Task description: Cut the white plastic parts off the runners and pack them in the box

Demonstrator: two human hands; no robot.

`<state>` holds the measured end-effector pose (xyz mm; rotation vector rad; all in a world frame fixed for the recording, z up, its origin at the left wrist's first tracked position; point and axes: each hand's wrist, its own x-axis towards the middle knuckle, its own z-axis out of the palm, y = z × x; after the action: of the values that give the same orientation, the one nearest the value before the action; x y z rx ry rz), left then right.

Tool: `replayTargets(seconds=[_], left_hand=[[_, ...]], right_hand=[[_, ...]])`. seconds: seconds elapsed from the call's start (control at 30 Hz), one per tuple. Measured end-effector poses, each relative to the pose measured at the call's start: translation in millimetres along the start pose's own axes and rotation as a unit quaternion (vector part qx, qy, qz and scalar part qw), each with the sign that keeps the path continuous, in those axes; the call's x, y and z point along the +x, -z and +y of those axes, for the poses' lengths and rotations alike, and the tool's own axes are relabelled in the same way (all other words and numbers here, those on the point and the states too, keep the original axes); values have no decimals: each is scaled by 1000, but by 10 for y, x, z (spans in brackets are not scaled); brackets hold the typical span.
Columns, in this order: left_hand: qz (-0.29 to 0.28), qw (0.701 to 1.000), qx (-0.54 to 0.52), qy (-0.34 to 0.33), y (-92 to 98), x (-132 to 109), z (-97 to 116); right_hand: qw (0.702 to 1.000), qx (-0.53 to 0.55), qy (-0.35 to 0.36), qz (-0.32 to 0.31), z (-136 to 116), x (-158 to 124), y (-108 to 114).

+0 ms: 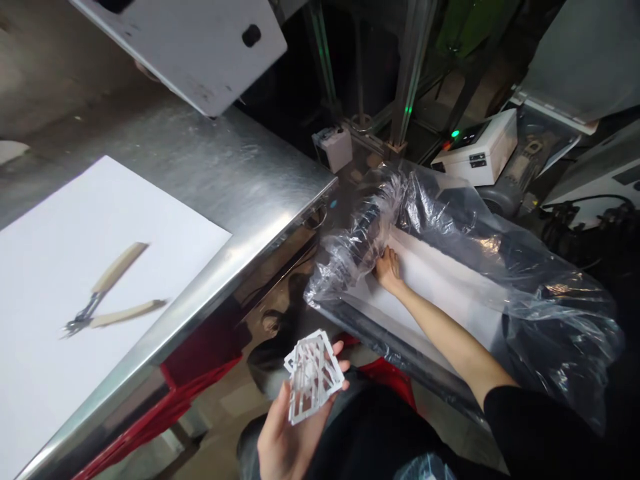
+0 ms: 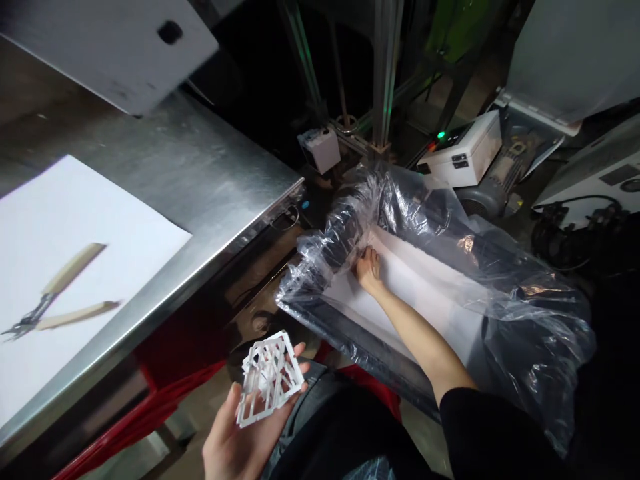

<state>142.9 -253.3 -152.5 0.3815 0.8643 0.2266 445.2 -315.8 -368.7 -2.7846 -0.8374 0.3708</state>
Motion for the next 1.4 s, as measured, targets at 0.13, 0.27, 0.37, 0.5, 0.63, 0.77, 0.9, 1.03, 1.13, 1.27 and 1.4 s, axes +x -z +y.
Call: replayTargets(seconds=[0.13,0.27,0.37,0.5,0.63,0.77,0.9,1.03,1.13,1.27,1.4], left_hand=[[-13,1000,17,4,-68,-34,20],[-33,999,22,10,-10,-21,-58],[-45,999,2,22,75,5,-140],[-53,998,-32,18,152,31,-157],[-51,999,-11,-13,79,57,-117],[-52,995,83,-34,-102,165,-193],[-53,992,113,-24,-207,271,-269],[-42,996,84,-1,-198,285,-229],[-21,996,87,5,-172,275,-198],[17,996,86,-4,-112,258,-177],[69,995,63,-36,-51,219,-125]], right_hand=[[1000,7,15,0,-13,-83,60],[999,25,23,-3,-55,-124,126],[999,48,13,-1,-104,-88,210],[995,98,15,3,-146,-205,520],[980,175,91,-19,-196,-724,1101],[899,279,320,-107,-356,-1345,1634],[841,283,457,-55,-541,-1624,1788],[845,327,422,23,-583,-1692,1778],[848,392,356,21,-514,-1726,1785],[903,399,159,-8,-192,-1500,1644],[947,303,103,-40,294,-910,1228]])
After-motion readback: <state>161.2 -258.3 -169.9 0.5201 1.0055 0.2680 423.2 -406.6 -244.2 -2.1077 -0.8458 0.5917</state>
